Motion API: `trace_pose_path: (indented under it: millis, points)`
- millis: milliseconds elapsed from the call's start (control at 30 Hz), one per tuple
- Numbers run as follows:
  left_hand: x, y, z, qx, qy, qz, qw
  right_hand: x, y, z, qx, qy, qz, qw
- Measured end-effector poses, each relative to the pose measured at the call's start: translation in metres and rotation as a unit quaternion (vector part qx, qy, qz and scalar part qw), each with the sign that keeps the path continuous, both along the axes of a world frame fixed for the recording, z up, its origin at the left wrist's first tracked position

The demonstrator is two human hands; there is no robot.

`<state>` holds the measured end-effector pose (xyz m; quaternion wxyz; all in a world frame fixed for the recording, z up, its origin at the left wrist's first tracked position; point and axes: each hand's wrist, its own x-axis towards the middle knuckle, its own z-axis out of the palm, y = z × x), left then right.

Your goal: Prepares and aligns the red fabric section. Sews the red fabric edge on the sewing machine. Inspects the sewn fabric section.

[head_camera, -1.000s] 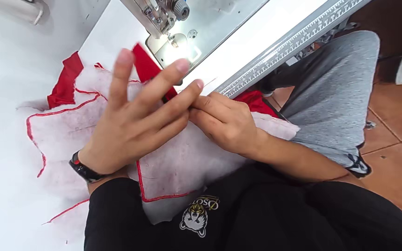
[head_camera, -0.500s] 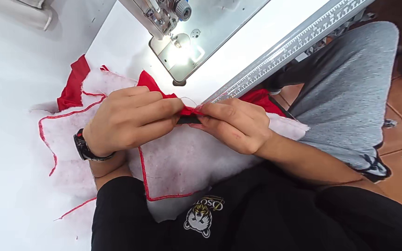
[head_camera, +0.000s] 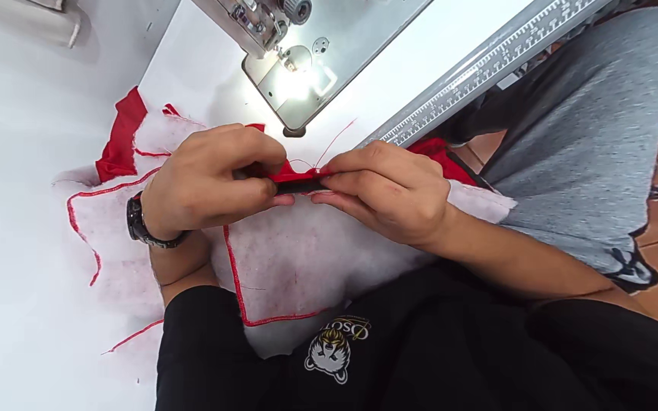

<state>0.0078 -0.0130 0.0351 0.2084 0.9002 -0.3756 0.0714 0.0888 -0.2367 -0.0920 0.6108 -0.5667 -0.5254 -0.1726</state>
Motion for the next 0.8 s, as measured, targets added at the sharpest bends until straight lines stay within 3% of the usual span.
trace_pose_path:
  millis: [133, 300, 400, 500, 633, 800]
  points:
    - [0.001, -0.002, 0.0, 0.078, 0.025, 0.021, 0.996, 0.001, 0.0, 0.0, -0.023, -0.008, -0.001, 1.0]
    - [-0.006, -0.02, 0.001, 0.197, -0.068, 0.055, 0.976, 0.0, 0.001, 0.001, -0.042, -0.027, -0.009, 0.999]
    - [-0.011, -0.026, 0.003, 0.214, -0.084, 0.042, 0.972, -0.001, 0.0, 0.0, -0.052, -0.057, -0.026, 0.997]
    - [-0.009, -0.02, 0.004, 0.168, -0.068, 0.018, 0.983, 0.0, -0.001, 0.0, -0.05, -0.065, -0.027, 0.996]
    - [0.0, -0.006, -0.003, 0.047, -0.031, -0.011, 0.998, 0.001, -0.001, 0.005, -0.031, 0.004, 0.034, 0.999]
    - [0.012, 0.007, -0.009, -0.051, 0.089, -0.028, 0.994, 0.002, 0.0, 0.007, -0.037, 0.041, 0.072, 0.996]
